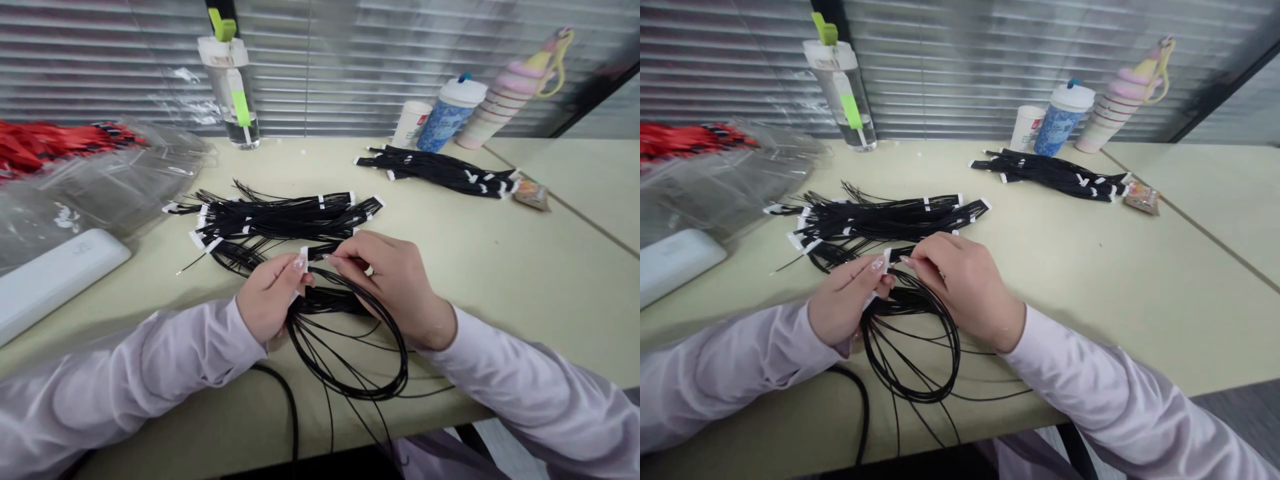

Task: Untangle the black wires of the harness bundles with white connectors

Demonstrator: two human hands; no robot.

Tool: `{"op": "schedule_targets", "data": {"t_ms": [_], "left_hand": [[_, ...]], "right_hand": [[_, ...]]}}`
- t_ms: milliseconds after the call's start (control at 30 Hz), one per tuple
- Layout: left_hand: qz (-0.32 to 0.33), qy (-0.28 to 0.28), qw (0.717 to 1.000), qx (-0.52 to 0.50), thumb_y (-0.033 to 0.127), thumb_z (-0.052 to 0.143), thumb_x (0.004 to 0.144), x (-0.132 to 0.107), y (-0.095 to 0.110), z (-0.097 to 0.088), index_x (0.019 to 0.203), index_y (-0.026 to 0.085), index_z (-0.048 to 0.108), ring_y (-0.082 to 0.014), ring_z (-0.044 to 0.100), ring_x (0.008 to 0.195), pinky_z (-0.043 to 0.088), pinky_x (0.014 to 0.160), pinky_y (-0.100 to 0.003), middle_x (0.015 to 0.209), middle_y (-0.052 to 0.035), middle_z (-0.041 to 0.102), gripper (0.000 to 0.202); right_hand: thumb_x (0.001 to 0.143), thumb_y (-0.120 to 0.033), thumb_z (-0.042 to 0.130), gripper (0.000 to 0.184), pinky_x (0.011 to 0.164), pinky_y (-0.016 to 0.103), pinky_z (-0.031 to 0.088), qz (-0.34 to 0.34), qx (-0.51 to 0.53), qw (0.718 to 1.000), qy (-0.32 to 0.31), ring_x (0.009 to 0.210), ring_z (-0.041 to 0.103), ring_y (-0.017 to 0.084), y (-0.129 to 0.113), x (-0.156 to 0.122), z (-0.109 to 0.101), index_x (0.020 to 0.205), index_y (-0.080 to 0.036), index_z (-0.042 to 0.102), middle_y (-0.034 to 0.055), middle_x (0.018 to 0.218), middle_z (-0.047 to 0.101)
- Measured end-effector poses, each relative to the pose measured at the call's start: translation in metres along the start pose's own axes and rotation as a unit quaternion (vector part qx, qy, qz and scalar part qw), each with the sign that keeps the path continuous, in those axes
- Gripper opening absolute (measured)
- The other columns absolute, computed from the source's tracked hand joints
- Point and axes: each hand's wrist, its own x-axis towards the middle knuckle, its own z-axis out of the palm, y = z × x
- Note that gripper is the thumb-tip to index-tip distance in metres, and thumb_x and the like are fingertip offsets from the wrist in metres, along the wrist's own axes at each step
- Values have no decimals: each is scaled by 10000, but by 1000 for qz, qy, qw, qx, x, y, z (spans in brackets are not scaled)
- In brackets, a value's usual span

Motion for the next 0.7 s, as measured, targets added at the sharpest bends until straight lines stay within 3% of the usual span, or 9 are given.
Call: {"op": "schedule_targets", "data": {"t_ms": [333, 700], "left_hand": [[-4, -11, 1000, -15, 379, 394, 857, 0, -1, -1, 624, 151, 522, -79, 401, 494, 329, 492, -200, 538, 26, 468, 350], [41, -36, 998, 34, 383, 373, 870, -1, -4, -4, 664, 158, 520, -83, 431, 522, 355, 522, -197, 567, 27, 498, 339]], "right_hand": [[876, -218, 431, 169, 626, 196, 358, -50, 11, 998, -47, 665, 472, 81, 2, -3, -4, 789, -154, 560, 7, 715, 560], [902, -271, 380, 246, 627, 214, 337, -45, -18, 996, -79, 667, 446, 93, 1, -1, 0, 804, -143, 566, 15, 714, 526]]}}
